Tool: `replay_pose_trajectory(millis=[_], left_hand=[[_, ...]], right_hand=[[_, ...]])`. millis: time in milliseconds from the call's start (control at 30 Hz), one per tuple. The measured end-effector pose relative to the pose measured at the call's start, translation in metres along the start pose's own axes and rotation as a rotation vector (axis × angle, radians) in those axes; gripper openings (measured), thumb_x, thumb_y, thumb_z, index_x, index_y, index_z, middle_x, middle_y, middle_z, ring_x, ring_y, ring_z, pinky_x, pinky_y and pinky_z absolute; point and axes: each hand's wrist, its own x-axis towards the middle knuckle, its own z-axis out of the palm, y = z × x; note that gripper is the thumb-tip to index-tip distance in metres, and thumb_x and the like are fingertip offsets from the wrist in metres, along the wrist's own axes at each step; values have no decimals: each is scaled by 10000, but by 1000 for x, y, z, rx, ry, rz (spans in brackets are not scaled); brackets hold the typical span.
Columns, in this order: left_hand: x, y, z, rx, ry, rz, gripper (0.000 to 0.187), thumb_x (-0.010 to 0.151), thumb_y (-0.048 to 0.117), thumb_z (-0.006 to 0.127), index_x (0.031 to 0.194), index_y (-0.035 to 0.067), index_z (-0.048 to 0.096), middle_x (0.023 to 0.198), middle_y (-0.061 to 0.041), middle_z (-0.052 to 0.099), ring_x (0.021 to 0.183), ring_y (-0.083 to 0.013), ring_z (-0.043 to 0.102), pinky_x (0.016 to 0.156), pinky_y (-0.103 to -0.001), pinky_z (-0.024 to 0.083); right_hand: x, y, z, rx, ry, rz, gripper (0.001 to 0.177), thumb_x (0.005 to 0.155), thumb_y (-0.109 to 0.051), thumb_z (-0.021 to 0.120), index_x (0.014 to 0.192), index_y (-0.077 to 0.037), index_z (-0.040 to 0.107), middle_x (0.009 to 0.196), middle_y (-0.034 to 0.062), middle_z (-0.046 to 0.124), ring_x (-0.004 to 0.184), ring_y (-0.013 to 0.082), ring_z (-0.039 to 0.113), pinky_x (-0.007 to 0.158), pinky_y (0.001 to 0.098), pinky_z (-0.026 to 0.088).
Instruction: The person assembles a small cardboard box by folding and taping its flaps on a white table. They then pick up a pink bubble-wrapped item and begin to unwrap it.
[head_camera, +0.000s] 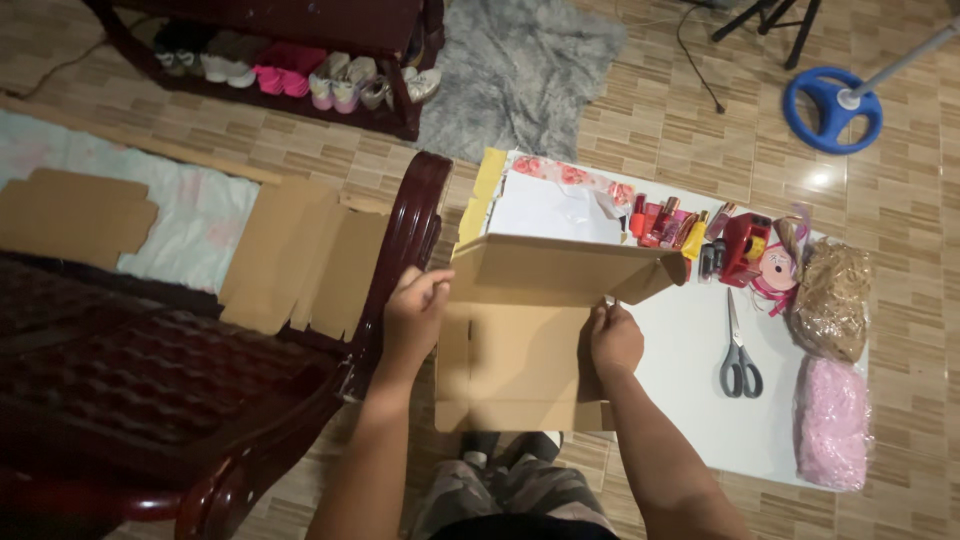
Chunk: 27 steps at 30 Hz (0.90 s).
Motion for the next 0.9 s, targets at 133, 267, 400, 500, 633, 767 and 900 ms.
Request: replay_pose_trajectory(millis=[133, 267, 400, 500, 633, 767, 900], left_hand=[[14, -10, 13, 214, -60, 1, 284, 807, 234, 775, 997, 48, 676, 1054, -120, 595, 998, -287, 639, 869, -394, 534], [16, -26, 31, 266, -70, -3, 551, 842, 396, 764, 1195, 14, 582, 1160, -174, 582, 1097, -360, 591, 920, -521, 470], [13, -43, 56, 323, -130, -188, 537, 922, 480, 710, 1254, 76, 591, 1219, -150, 623, 1166, -343, 584, 994, -509, 459], [12, -62, 69, 414, -90, -165, 578, 840, 464, 762, 1242, 80, 601, 1208, -158, 644, 1173, -361, 571, 1034, -518, 406], [5, -83, 79, 464, -132, -247, 533, 814, 389, 787, 1237, 114, 614, 1194, -130, 654, 1185, -340, 568, 1040, -502, 400], [-4, -87, 80, 457, -68, -239, 557, 768, 237, 810, 1284, 154, 618, 1198, -76, 688, 1186, -301, 595, 1050, -482, 416], [-11, -89, 79, 426, -61, -235, 630, 765, 208, 844, 1330, 117, 583, 1103, -72, 711, 1124, -295, 616, 1011, -493, 420]], right_hand=[[-5, -2, -5, 3, 37, -55, 292, 982, -336, 612, 1124, -89, 674, 1104, 179, 704, 993, 420, 665, 848, 516, 524], [-25, -5, -12, 96, 306, -246, 356, 885, -271, 720, 1082, 4, 608, 1037, 219, 638, 952, 443, 610, 809, 528, 489], [-73, -33, -27, 240, 165, -654, 160, 878, -154, 753, 957, -68, 642, 953, 162, 610, 902, 381, 579, 804, 504, 471], [-97, -79, -52, -18, 123, -1111, 308, 759, -215, 765, 1057, -159, 708, 1118, 84, 641, 1092, 313, 594, 954, 500, 454], [-82, -162, -93, -201, 427, -1239, 545, 799, -310, 722, 1320, -194, 610, 1342, 135, 623, 1279, 358, 539, 1118, 570, 322], [-46, -227, -119, -417, 210, -1211, 484, 854, -179, 671, 1332, -117, 627, 1057, 45, 648, 1026, 238, 639, 1034, 510, 466], [-32, -239, -123, -406, 62, -1115, 144, 872, -136, 642, 1008, -130, 595, 852, 45, 626, 808, 256, 661, 691, 413, 521]])
